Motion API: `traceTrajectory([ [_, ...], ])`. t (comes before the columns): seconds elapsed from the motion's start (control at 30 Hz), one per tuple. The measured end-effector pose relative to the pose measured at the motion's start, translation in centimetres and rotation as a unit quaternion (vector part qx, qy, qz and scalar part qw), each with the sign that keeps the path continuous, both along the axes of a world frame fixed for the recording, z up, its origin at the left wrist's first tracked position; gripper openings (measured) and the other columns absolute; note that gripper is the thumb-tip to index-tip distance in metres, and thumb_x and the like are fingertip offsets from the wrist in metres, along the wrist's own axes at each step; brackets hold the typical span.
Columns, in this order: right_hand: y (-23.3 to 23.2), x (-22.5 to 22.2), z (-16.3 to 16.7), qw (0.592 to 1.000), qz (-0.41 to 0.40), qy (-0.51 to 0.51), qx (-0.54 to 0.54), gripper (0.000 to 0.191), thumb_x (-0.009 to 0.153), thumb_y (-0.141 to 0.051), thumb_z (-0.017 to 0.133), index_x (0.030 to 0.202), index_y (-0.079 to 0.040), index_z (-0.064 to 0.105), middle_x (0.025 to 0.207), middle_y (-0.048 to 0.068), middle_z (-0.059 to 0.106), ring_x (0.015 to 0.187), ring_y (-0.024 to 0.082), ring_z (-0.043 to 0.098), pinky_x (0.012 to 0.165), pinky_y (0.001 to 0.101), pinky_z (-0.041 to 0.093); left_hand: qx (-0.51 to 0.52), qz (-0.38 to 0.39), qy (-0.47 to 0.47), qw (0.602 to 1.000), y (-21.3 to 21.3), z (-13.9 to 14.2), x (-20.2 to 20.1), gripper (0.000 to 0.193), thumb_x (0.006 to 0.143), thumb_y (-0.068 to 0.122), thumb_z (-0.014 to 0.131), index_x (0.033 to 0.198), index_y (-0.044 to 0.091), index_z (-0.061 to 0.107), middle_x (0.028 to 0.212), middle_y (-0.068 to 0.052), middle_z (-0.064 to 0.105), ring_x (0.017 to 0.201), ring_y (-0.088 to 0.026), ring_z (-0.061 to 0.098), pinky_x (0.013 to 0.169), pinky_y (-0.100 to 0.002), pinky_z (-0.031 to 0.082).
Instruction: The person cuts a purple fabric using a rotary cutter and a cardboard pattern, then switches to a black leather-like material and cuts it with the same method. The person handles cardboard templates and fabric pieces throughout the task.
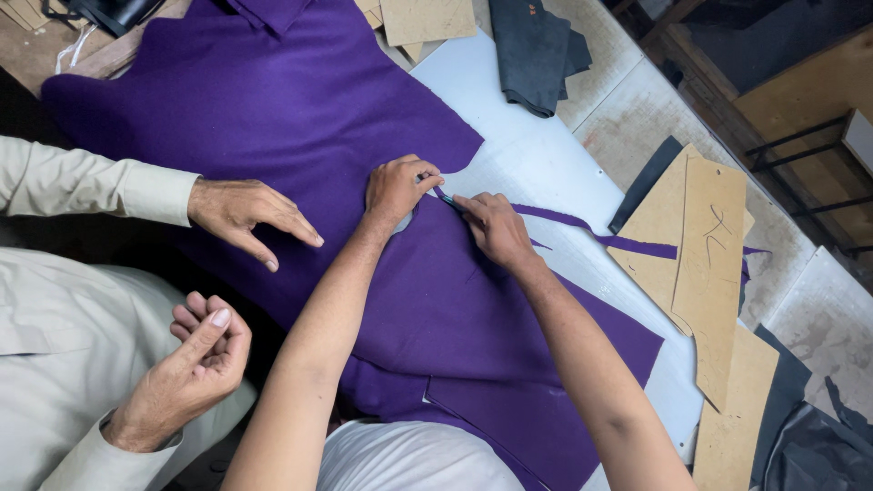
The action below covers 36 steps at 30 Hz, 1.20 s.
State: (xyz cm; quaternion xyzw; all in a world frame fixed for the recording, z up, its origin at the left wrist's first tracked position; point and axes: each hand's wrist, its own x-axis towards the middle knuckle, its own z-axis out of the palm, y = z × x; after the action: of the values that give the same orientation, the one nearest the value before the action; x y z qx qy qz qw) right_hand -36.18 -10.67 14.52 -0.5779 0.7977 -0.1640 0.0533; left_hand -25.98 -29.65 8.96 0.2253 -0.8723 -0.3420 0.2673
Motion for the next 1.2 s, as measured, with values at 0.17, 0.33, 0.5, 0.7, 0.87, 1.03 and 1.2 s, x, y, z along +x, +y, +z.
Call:
traceTrajectory([
  [0.17,-0.2,1.3,-0.1,0.996,-0.056,0.048,0.055,0.041,0.094,-0.005,0.064,0.130,-0.022,0.073,0.094,0.007,0.065,0.086,0.028,0.057,0.077,0.0407,0.053,-0.015,0.004,0.008,1.000,0.3,-0.3,0.5,0.019,0.086,0.033,0.082,0.091,0.015,0.080,0.086,0.001,0.076,0.075,-0.015,0.073,0.066,-0.031,0.058],
  [0.33,2.3,-0.5,0.8,0.993,-0.042,0.068,0.081,0.043,0.088,-0.002,0.065,0.125,-0.021,0.074,0.098,0.008,0.067,0.086,0.030,0.058,0.076,0.0402,0.053,0.035,0.022,0.047,0.998,0.0,-0.3,0.4,0.016,0.086,0.028,0.082,0.092,0.013,0.080,0.090,-0.002,0.076,0.076,-0.019,0.073,0.066,-0.035,0.057],
  [0.5,12.5,-4.7,3.0,0.924,-0.210,-0.234,-0.218,0.034,0.095,-0.012,0.069,0.129,-0.015,0.070,0.106,0.000,0.062,0.088,0.012,0.060,0.057,0.0266,0.060,0.127,0.100,0.277,0.947,-0.6,0.9,0.7,0.015,0.098,0.018,0.074,0.104,0.004,0.073,0.103,-0.013,0.073,0.086,-0.030,0.072,0.072,-0.042,0.056],
  [0.7,34.8,2.4,0.5,0.817,-0.480,-0.218,-0.234,0.043,0.090,-0.013,0.078,0.132,-0.008,0.069,0.089,0.003,0.062,0.064,0.006,0.054,0.046,0.0243,0.044,0.050,0.033,-0.336,0.940,4.8,2.6,6.9,0.076,0.075,0.063,0.084,0.115,0.001,0.067,0.107,-0.021,0.072,0.100,-0.040,0.069,0.084,-0.051,0.055],
  [0.87,48.1,9.3,-3.3,0.725,-0.634,-0.140,-0.229,0.044,0.088,-0.011,0.077,0.131,-0.010,0.069,0.095,-0.002,0.058,0.067,0.006,0.056,0.046,0.0245,0.051,-0.007,-0.040,-0.173,0.984,6.9,3.7,7.4,0.049,0.099,0.040,0.068,0.129,0.002,0.062,0.095,-0.030,0.072,0.093,-0.049,0.069,0.082,-0.056,0.053],
  [1.03,53.6,12.8,-6.2,0.724,-0.644,-0.039,-0.242,0.045,0.091,-0.008,0.076,0.135,-0.007,0.068,0.106,0.010,0.072,0.083,0.015,0.067,0.071,0.0319,0.055,-0.138,0.186,-0.089,0.969,2.2,8.3,5.9,0.034,0.110,0.033,0.068,0.120,0.003,0.055,0.098,-0.025,0.072,0.088,-0.049,0.069,0.078,-0.059,0.051],
  [1.2,52.9,14.3,-7.3,0.765,-0.601,0.072,-0.221,0.039,0.092,-0.002,0.072,0.131,-0.003,0.069,0.108,0.017,0.069,0.098,0.030,0.069,0.087,0.0407,0.055,-0.144,0.267,-0.015,0.953,2.3,14.2,5.5,0.065,0.104,0.025,0.071,0.152,0.000,0.036,0.157,-0.025,0.039,0.147,-0.044,0.036,0.119,-0.069,0.021],
])
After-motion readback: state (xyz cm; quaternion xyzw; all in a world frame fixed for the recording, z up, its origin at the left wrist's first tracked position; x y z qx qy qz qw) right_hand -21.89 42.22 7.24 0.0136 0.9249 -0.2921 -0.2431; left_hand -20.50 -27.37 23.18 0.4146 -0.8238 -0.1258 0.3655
